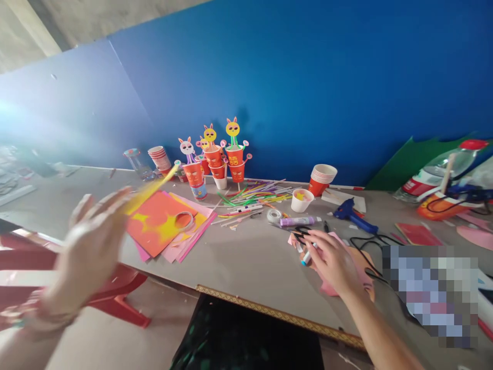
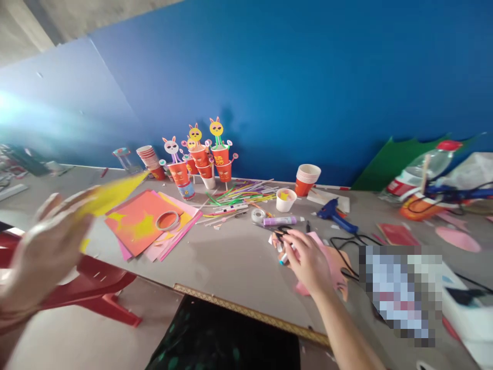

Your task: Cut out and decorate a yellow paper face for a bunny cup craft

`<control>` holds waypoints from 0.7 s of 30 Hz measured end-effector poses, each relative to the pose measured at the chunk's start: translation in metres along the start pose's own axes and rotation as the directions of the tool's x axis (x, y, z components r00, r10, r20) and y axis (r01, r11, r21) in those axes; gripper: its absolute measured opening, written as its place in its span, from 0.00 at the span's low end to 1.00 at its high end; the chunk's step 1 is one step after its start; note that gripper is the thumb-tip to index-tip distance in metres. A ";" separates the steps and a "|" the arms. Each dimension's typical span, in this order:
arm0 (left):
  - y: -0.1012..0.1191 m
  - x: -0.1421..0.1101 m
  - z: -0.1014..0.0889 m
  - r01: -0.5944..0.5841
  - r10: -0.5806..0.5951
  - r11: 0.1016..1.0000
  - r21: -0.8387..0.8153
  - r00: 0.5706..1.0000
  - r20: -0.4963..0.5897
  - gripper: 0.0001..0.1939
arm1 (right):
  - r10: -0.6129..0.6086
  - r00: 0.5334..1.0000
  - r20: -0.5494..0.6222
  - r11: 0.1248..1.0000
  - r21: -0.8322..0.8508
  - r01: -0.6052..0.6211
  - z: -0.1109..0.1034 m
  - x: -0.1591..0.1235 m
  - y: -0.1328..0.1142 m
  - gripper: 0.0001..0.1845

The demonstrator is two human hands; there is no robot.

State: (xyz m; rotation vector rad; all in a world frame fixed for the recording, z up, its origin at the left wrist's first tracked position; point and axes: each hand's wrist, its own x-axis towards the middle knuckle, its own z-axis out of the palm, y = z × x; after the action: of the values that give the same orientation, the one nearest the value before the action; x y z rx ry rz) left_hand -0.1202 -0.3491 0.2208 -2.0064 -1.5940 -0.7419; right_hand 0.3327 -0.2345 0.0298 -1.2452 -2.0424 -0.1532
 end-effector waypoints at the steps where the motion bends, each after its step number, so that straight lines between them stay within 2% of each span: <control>1: 0.018 0.002 0.020 -0.091 0.089 0.996 0.010 0.989 0.117 0.26 | 0.010 1.000 -0.015 1.000 -0.001 -0.010 0.000 -0.001 0.001 0.14; 3: 0.065 -0.005 0.060 -0.231 0.240 0.971 -0.066 0.951 0.196 0.29 | 0.027 0.999 -0.033 1.000 -0.002 -0.027 0.001 -0.003 0.004 0.14; 4: 0.089 -0.015 0.078 -0.299 0.331 0.942 -0.155 0.904 0.269 0.31 | 0.032 0.999 -0.034 0.999 -0.003 -0.033 0.001 -0.003 0.005 0.14; 5: 0.112 -0.026 0.095 -0.355 0.429 0.899 -0.257 0.833 0.349 0.33 | 0.037 0.999 -0.033 0.999 -0.004 -0.037 0.001 -0.004 0.006 0.14; 6: 0.130 -0.037 0.110 -0.362 0.479 0.871 -0.332 0.773 0.416 0.34 | 0.040 0.999 -0.030 0.999 -0.004 -0.040 0.002 -0.005 0.007 0.14; 8: 0.153 -0.058 0.131 -0.308 0.503 0.855 -0.418 0.686 0.525 0.32 | 0.044 0.999 -0.018 0.999 0.003 -0.044 0.003 -0.005 0.008 0.14; 10: 0.159 -0.070 0.142 -0.238 0.515 0.843 -0.483 0.619 0.593 0.31 | 0.049 0.999 -0.006 0.999 0.020 -0.049 0.004 -0.005 0.008 0.13; 12: 0.155 -0.074 0.146 -0.196 0.527 0.834 -0.516 0.561 0.638 0.38 | 0.056 0.998 -0.004 0.997 0.044 -0.055 0.004 -0.005 0.008 0.12; 14: 0.148 -0.073 0.146 -0.196 0.545 0.828 -0.526 0.506 0.669 0.41 | 0.066 0.998 -0.023 0.996 0.058 -0.065 0.004 -0.004 0.009 0.12; 16: 0.141 -0.068 0.148 -0.221 0.571 0.815 -0.536 0.466 0.676 0.39 | 0.078 0.997 -0.030 0.995 0.062 -0.076 0.005 -0.004 0.010 0.11; 18: 0.135 -0.062 0.152 -0.254 0.617 0.782 -0.569 0.450 0.646 0.39 | 0.094 0.995 -0.026 0.994 0.061 -0.092 0.006 -0.004 0.012 0.12; 21: 0.126 -0.052 0.160 -0.305 0.698 0.705 -0.641 0.462 0.547 0.39 | 0.104 0.994 -0.028 0.993 0.062 -0.102 0.007 -0.004 0.015 0.12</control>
State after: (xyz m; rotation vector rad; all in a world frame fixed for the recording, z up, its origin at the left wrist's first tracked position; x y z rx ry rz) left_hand 0.0134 -0.3086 0.0632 -3.2703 -1.0023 0.0690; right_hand 0.3424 -0.2265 0.0186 -1.2994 -1.9372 -0.0613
